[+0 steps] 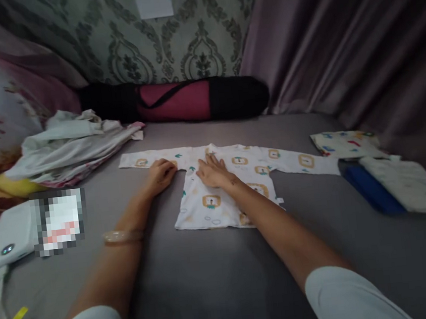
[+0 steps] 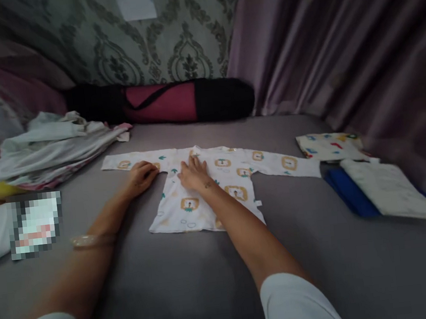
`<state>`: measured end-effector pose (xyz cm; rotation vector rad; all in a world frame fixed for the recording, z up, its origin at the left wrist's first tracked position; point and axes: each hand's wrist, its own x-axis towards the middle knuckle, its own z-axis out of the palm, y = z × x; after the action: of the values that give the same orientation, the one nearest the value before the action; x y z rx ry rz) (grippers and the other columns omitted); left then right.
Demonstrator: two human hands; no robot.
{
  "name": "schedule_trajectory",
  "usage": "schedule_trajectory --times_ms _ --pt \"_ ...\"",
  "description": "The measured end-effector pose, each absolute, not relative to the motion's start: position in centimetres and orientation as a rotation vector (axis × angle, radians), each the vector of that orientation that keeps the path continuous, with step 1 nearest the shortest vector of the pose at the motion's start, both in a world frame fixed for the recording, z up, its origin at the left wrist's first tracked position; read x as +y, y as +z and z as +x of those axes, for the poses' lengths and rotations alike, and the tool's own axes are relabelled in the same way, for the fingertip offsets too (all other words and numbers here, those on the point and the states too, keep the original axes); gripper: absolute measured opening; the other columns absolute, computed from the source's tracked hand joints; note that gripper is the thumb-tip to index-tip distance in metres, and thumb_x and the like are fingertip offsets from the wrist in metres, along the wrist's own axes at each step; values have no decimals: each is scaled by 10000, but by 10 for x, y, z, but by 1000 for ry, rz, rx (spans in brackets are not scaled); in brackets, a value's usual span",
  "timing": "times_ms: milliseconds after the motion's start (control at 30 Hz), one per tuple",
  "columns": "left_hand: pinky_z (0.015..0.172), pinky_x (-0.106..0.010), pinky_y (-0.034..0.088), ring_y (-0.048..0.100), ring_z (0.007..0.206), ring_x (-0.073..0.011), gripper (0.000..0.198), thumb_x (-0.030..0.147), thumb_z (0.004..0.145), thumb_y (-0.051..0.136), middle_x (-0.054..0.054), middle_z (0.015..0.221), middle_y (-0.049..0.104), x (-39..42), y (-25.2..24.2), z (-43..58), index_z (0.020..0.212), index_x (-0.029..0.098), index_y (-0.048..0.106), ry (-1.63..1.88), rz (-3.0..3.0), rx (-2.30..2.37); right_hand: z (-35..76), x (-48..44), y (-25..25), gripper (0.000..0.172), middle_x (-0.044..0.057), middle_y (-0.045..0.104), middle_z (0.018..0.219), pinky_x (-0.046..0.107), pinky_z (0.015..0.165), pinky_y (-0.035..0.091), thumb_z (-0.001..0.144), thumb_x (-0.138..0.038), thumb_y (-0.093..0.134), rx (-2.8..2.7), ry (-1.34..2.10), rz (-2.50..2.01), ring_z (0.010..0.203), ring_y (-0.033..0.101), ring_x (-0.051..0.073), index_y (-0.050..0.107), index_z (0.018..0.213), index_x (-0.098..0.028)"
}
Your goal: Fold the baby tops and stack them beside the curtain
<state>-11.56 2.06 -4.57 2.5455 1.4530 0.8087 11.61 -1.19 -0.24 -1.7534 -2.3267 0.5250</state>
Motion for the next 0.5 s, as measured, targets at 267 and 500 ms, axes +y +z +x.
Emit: schedule_trajectory --times_ms 267,500 --pt "944 -383 427 570 986 -250 278 412 881 425 -104 1019 637 7 -27 -118 901 267 662 720 2478 1419 239 -101 31 299 53 720 1004 283 804 451 943 -286 417 -2188 579 -1700 916 642 193 705 968 -211" --pt "682 -328 420 513 647 -175 437 550 875 414 -51 758 536 -65 -10 -102 700 191 591 293 2179 1790 304 -167 9 361 45 665 699 273 529 294 867 -517 524 -1913 612 -2306 626 569 171 632 718 -206"
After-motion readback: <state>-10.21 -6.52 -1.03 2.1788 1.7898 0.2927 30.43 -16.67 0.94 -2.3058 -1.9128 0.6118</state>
